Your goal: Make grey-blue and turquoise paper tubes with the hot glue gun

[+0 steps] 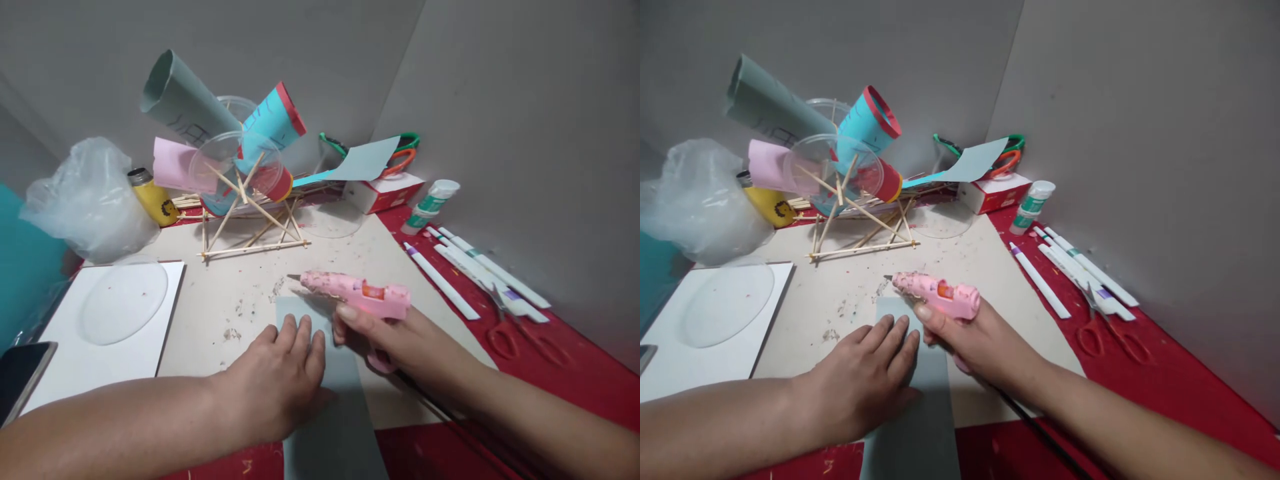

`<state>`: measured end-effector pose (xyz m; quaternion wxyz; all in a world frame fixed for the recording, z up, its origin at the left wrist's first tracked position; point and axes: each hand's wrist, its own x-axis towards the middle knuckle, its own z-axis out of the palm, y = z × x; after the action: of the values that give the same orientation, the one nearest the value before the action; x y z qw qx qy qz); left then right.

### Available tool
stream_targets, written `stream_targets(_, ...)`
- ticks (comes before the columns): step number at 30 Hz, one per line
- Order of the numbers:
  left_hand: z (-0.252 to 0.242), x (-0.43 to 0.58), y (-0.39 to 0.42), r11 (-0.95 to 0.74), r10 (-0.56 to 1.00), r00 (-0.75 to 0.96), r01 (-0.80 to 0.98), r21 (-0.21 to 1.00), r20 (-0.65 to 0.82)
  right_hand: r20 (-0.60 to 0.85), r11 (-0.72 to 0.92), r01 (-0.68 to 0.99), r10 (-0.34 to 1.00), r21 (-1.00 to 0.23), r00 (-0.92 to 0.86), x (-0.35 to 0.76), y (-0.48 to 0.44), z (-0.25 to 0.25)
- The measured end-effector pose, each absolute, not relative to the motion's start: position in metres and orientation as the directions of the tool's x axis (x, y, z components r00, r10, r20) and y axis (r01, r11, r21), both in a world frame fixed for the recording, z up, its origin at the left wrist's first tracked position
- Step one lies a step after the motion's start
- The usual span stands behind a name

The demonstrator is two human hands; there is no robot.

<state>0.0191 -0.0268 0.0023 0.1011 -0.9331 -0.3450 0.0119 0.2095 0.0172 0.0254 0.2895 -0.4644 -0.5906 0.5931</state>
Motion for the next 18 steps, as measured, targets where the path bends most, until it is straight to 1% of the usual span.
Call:
stream_targets(3,0.0018,0.0185,-0.0263,-0.743,0.641,0.766,0.638,-0.204,0.06,-0.22,-0.149,0.242,0.928,-0.959,-0.3,0.2084,0.0125,0.0263)
stream_targets(6,0.0038,0.0183,-0.024,-0.748,0.64,0.767,0.635,-0.194,0.046,-0.254,-0.204,0.241,0.946,-0.949,-0.199,0.2132,0.0116,0.0243)
stream_targets(10,0.0057,0.0189,-0.0224,-0.744,0.649,0.76,0.643,-0.179,0.034,-0.288,-0.244,0.208,0.933,-0.947,-0.215,0.217,0.0117,0.0202)
stream_targets(13,0.0053,0.0193,-0.0235,-0.738,0.656,0.754,0.651,-0.177,0.038,-0.277,-0.229,0.207,0.93,-0.951,-0.242,0.2144,0.0115,0.02)
stream_targets(18,0.004,0.0189,-0.025,-0.729,0.662,0.748,0.659,-0.188,0.053,-0.259,-0.191,0.254,0.928,-0.948,-0.27,0.21,0.0133,0.0234)
